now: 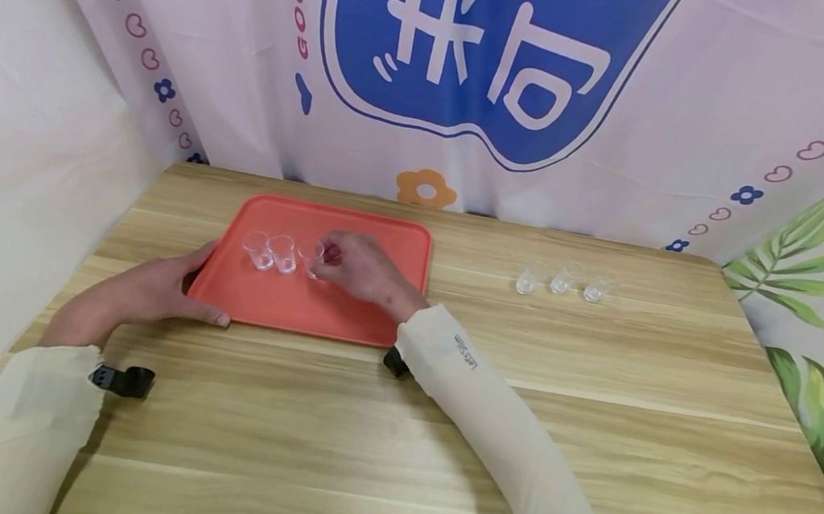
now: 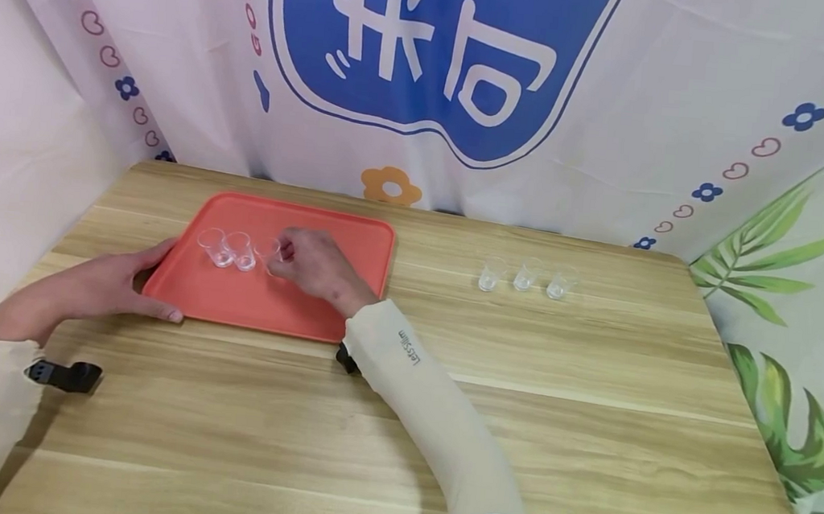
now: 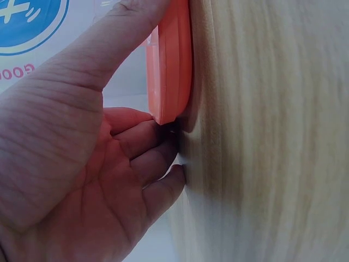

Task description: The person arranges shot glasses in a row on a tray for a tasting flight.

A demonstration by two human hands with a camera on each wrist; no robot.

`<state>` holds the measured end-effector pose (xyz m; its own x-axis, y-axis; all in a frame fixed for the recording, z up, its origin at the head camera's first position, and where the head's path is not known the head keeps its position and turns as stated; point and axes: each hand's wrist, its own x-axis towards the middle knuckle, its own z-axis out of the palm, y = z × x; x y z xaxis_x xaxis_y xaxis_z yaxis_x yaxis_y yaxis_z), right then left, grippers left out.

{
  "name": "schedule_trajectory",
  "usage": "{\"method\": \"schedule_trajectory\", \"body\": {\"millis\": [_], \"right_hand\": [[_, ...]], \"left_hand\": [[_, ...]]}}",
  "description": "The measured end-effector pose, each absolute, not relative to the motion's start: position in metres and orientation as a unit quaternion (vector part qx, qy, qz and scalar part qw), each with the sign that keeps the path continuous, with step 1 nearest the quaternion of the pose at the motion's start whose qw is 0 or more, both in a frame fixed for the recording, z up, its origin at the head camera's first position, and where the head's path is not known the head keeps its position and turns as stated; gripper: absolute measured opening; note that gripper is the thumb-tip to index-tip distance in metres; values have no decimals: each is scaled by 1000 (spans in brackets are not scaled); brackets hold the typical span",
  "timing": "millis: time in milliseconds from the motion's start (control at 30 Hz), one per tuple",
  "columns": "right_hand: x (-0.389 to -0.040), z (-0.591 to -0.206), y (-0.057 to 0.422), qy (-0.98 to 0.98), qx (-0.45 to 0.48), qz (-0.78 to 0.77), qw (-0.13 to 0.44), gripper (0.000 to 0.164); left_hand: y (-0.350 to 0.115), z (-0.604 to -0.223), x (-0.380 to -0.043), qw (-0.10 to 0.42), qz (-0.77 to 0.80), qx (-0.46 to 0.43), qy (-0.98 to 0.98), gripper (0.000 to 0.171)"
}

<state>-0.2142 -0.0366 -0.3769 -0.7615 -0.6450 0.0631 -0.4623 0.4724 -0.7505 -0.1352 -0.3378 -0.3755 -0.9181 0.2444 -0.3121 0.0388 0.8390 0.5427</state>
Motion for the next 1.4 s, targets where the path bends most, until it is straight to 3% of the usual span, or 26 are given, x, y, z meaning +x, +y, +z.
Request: {"method": "schedule_trajectory", "body": {"millis": [733,1400], "right_hand": [[-215,-377,-45,876,-306,-354,118,28],[-217,-379,-38,862,-313,-377,127,30]], "left_hand": [[-339,-374,-135,189,255,80,945,126],[-338,-375,-136,189,261,81,943,129]]}}
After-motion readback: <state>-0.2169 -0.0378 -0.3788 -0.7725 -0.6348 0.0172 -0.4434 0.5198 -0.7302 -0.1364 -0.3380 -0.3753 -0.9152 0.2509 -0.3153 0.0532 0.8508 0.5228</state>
